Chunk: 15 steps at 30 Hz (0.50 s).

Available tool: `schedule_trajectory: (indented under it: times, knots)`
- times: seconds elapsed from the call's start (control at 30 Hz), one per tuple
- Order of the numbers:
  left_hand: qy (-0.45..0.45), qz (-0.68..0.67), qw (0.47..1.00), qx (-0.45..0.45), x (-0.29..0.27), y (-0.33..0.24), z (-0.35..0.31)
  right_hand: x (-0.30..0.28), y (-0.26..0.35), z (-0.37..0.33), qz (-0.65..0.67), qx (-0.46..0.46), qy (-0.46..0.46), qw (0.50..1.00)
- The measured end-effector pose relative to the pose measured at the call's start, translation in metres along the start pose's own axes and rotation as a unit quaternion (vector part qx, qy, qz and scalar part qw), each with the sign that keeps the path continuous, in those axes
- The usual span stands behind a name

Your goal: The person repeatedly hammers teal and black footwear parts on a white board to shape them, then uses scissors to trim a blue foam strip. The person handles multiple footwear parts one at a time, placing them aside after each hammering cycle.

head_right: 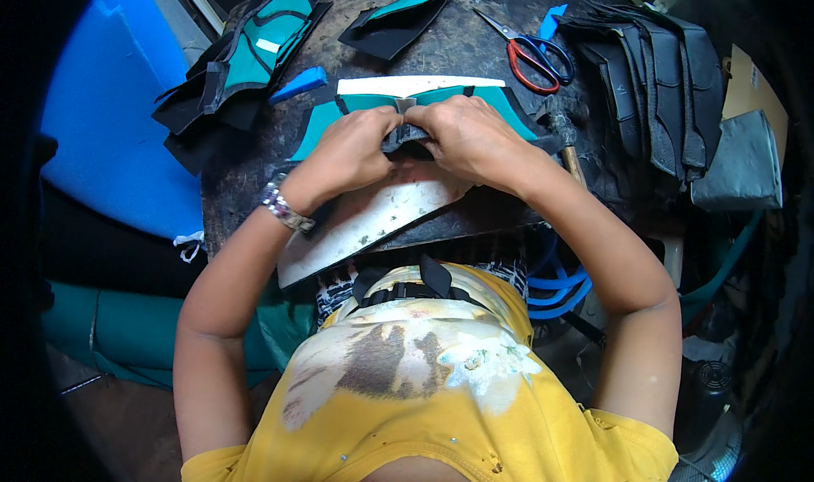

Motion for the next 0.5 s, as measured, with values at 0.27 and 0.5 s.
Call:
schedule_trajectory:
  times: [0.27, 0.5]
  knots:
    - [-0.001, -0.152, 0.986, -0.069, 0.01, 0.015, 0.002, 0.005, -0.005, 0.011, -0.014, 0.012, 0.036, 0.999]
    - [-0.014, -0.034, 0.996, -0.08, 0.01, 0.006, 0.003, 0.002, 0.0, -0.003, -0.012, 0.02, 0.057, 0.998]
Point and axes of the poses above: each hand's wrist, its own z-axis towards the middle knuckle, its own x-axis out of the palm, y = z × x, the point moved 6 cm from there along z, towards the middle knuckle, and after that the axes turned 15 degrees about x, right-handed, at the moved point
